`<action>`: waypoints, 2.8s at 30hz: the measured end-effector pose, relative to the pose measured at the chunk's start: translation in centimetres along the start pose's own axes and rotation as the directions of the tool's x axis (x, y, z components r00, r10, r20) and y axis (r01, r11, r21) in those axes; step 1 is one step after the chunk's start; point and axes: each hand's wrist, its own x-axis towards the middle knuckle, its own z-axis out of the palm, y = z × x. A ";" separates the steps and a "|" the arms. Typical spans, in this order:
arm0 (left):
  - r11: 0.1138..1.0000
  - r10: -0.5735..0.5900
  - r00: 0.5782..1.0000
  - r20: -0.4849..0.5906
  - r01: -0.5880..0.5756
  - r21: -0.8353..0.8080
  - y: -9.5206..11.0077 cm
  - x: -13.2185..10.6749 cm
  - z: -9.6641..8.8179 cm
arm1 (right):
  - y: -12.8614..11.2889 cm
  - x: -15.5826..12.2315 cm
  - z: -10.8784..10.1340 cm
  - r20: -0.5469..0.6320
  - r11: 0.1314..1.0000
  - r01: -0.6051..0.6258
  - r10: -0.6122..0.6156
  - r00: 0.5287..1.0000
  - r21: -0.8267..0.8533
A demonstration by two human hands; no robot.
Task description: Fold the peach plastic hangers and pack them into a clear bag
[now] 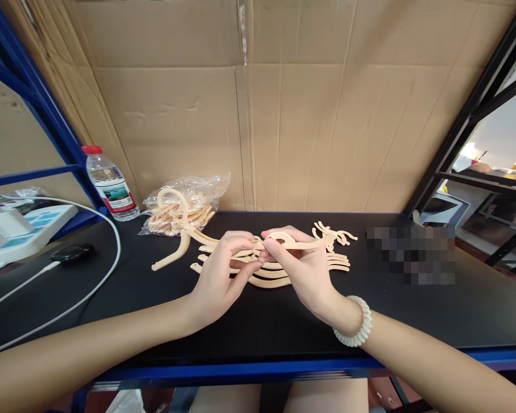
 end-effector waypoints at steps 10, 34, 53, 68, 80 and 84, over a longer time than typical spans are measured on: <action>0.994 -0.072 0.996 0.061 0.066 0.084 -0.1 0.3 -0.6 | 0.7 -0.3 -0.7 0.034 0.989 -0.056 0.061 0.998 -0.135; 0.996 -0.005 0.990 0.138 -0.008 0.092 -1.9 0.2 -0.4 | 1.1 -0.5 -0.1 -0.016 0.969 -0.177 0.177 0.984 -0.170; 0.979 -0.186 0.949 0.255 0.159 0.124 -1.1 0.1 -0.4 | -0.2 1.6 -2.2 0.115 0.927 -0.365 0.354 0.928 0.088; 0.998 -0.056 0.998 0.016 0.056 0.035 -1.2 1.0 -1.0 | 0.2 1.1 -2.0 0.141 0.924 -0.379 0.370 0.918 0.049; 0.982 -0.173 0.985 0.014 0.173 -0.077 -1.2 0.5 -0.5 | 0.3 0.8 -2.0 0.305 0.768 -0.611 0.545 0.781 0.192; 0.980 -0.182 0.983 0.011 0.182 -0.078 -0.9 0.5 -0.6 | 0.4 0.8 -2.0 0.292 0.778 -0.603 0.543 0.787 0.177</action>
